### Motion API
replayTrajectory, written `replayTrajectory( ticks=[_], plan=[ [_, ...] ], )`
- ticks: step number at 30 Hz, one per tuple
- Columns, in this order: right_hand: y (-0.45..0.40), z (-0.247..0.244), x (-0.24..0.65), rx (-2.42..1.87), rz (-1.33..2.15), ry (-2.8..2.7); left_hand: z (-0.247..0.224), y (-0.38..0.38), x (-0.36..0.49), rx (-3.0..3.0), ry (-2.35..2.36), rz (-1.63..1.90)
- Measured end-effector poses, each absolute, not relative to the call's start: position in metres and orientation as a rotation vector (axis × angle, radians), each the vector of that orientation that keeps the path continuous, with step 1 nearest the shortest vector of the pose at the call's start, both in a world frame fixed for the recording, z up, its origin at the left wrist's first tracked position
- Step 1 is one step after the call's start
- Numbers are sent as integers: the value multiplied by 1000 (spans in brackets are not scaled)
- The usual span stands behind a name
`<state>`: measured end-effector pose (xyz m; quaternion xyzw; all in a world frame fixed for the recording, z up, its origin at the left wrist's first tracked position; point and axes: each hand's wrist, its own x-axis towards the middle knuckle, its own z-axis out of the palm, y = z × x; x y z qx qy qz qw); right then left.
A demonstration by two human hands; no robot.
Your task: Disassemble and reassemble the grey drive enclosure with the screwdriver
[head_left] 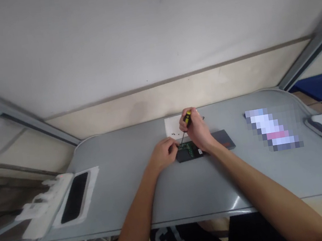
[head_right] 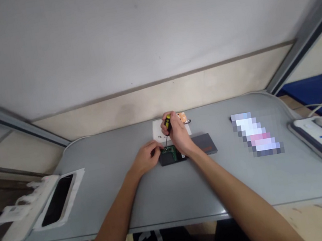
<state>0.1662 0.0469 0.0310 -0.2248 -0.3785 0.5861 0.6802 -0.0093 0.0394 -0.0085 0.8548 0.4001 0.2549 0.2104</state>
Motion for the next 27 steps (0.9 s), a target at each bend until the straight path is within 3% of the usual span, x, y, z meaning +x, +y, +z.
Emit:
replayTrajectory(
  ticks=[27],
  plan=[
    [48,28,165,-528,1306,-889,-10,41,-9,2396,1062,739]
  ],
)
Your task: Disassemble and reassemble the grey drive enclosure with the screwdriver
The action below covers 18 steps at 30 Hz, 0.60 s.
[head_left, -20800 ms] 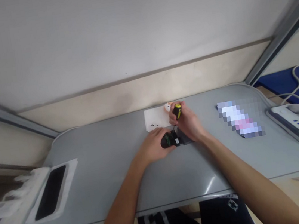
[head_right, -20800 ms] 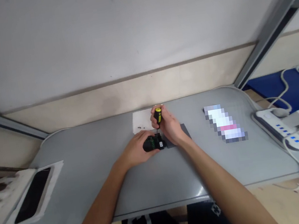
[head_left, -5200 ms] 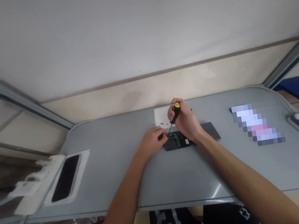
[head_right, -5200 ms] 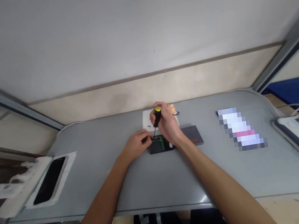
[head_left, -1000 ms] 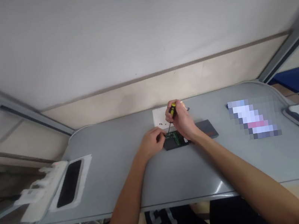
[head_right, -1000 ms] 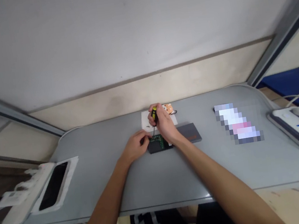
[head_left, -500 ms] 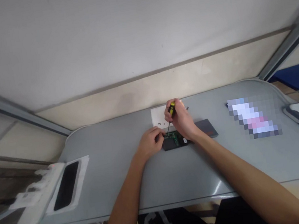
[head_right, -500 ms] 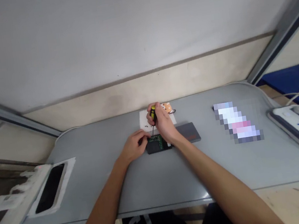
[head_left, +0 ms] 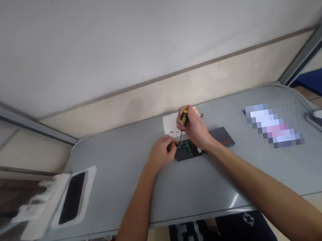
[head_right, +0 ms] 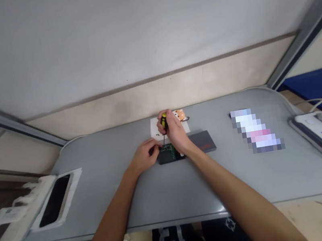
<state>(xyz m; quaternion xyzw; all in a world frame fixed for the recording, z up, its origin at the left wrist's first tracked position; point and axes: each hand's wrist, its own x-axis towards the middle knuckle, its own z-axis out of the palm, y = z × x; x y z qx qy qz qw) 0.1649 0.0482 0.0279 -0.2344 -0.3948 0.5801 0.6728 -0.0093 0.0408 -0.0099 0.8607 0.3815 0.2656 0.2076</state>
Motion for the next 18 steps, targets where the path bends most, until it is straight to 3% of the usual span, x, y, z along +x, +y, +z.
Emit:
replayTrajectory(
  ticks=[18],
  plan=[
    [41,49,171,-457,1417,-708,-10,35,-7,2299,1046,809]
  ],
)
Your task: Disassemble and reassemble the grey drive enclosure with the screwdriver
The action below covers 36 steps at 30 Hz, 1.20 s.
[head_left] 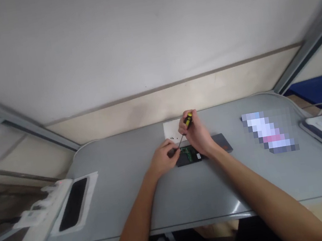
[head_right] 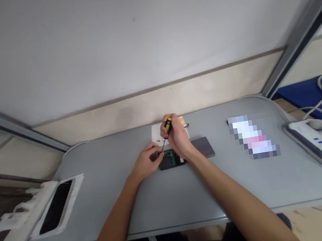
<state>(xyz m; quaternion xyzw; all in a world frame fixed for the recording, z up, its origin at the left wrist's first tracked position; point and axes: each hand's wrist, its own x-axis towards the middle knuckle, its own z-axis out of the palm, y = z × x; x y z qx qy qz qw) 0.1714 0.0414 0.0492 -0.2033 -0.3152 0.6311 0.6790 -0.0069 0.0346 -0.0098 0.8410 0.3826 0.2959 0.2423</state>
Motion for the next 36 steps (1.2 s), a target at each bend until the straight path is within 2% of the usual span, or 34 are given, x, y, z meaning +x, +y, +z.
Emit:
replayTrajectory(
  ticks=[6,13,20,24,27,32,36],
  plan=[
    [54,51,198,-508,1174,-738,-7,37,0,2385,1111,958],
    [71,36,232,-719,792,-697,16,67,40,2696,1263,586],
    [72,34,237,-761,751,-688,13,91,55,2717,1304,377],
    [74,36,242,-743,729,-660,15,78,47,2649,1354,415],
    [70,45,249,-723,691,-684,15,53,42,2582,1223,498],
    [43,69,266,-820,609,-984,5,20,36,2549,1073,412],
    [4,64,281,-1046,612,-1454,-2,16,28,2518,1076,455]
  ],
)
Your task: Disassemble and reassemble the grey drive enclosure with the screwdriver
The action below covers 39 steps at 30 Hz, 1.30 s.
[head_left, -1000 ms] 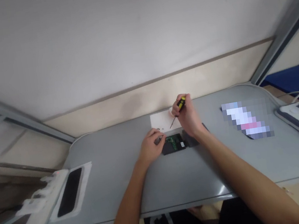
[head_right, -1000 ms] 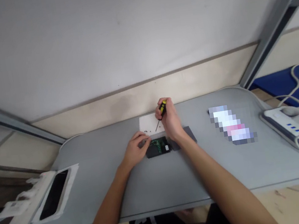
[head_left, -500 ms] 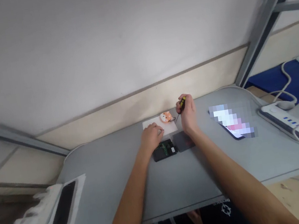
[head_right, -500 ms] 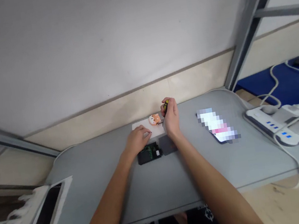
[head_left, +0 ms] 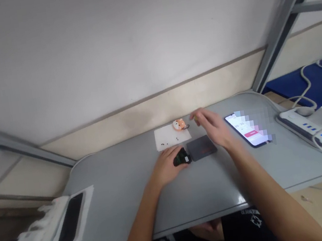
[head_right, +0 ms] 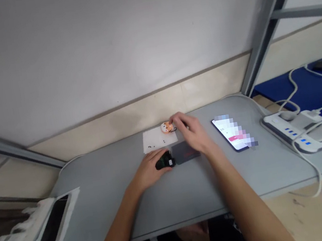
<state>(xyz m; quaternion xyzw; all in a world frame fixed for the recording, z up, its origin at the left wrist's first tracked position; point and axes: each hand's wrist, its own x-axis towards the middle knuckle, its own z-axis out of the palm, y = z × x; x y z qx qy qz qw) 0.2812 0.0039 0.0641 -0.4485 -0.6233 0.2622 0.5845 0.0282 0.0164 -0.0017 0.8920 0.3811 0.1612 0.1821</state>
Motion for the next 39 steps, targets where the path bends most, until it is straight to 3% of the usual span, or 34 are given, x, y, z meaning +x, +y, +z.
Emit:
replayTrajectory(
  ticks=[7,15,25,32,39],
  plan=[
    [-35,13,286,-1398,342,-1965,2,15,24,2339,1113,658],
    [-31,-7,283,-1480,269,-1914,4,-1,33,2340,933,896],
    [-31,-9,286,-1484,240,-1937,-7,-56,37,2684,788,563],
    [-30,-11,280,-1460,269,-1932,4,-17,15,2666,1079,696],
    [-26,-18,278,-1445,226,-1876,-13,20,-15,2610,1224,755]
  ],
)
